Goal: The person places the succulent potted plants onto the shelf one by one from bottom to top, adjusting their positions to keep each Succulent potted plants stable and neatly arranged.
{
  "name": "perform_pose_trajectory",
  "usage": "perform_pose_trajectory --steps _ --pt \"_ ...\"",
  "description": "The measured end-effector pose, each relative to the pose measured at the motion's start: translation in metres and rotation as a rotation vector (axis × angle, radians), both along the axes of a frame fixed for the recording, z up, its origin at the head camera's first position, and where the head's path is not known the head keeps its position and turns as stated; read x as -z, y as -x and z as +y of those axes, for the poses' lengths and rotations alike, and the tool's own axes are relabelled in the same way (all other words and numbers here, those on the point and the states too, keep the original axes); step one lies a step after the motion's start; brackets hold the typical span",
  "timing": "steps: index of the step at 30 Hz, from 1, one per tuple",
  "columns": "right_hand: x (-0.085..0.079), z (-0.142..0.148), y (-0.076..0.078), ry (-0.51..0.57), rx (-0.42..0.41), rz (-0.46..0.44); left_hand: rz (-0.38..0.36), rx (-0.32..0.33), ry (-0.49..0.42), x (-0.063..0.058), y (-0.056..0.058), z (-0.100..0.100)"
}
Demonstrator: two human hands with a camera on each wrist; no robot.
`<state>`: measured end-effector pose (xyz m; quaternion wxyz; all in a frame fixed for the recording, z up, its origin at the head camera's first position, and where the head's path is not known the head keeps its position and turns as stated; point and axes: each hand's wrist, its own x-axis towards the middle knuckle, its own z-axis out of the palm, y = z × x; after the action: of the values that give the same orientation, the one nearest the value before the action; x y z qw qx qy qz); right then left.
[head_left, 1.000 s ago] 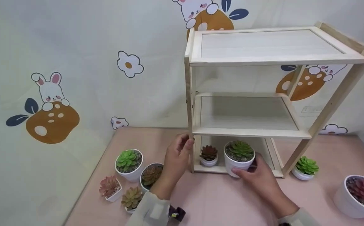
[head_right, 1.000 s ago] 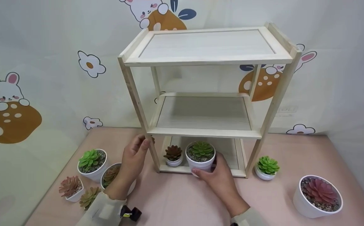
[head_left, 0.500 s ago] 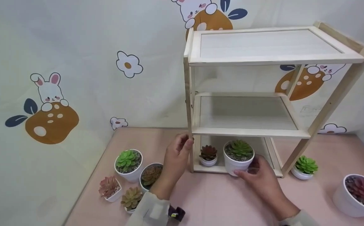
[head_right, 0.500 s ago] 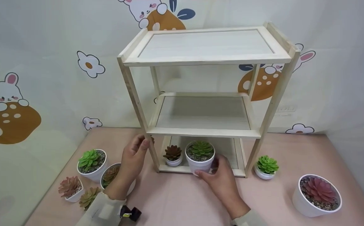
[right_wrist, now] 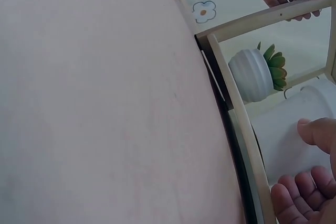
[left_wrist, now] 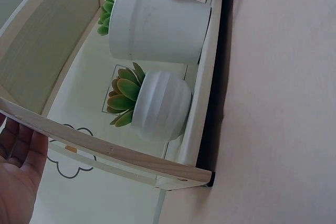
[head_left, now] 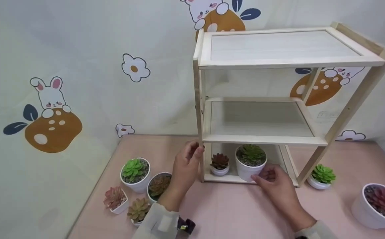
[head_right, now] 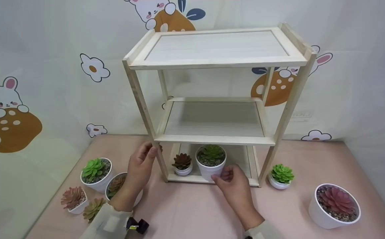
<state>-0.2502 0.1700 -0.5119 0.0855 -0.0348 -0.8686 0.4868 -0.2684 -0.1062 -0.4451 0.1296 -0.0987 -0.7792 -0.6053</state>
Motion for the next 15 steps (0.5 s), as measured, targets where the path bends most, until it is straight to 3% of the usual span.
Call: perform_pose_trajectory --steps 6,15 --pt "0.001 0.0 0.002 -0.005 0.002 0.027 -0.001 0.01 0.004 -0.021 -0.014 0.002" --pt "0.001 -0.002 0.004 0.008 0.008 0.008 0.003 0.012 -0.01 -0.021 -0.015 0.003"
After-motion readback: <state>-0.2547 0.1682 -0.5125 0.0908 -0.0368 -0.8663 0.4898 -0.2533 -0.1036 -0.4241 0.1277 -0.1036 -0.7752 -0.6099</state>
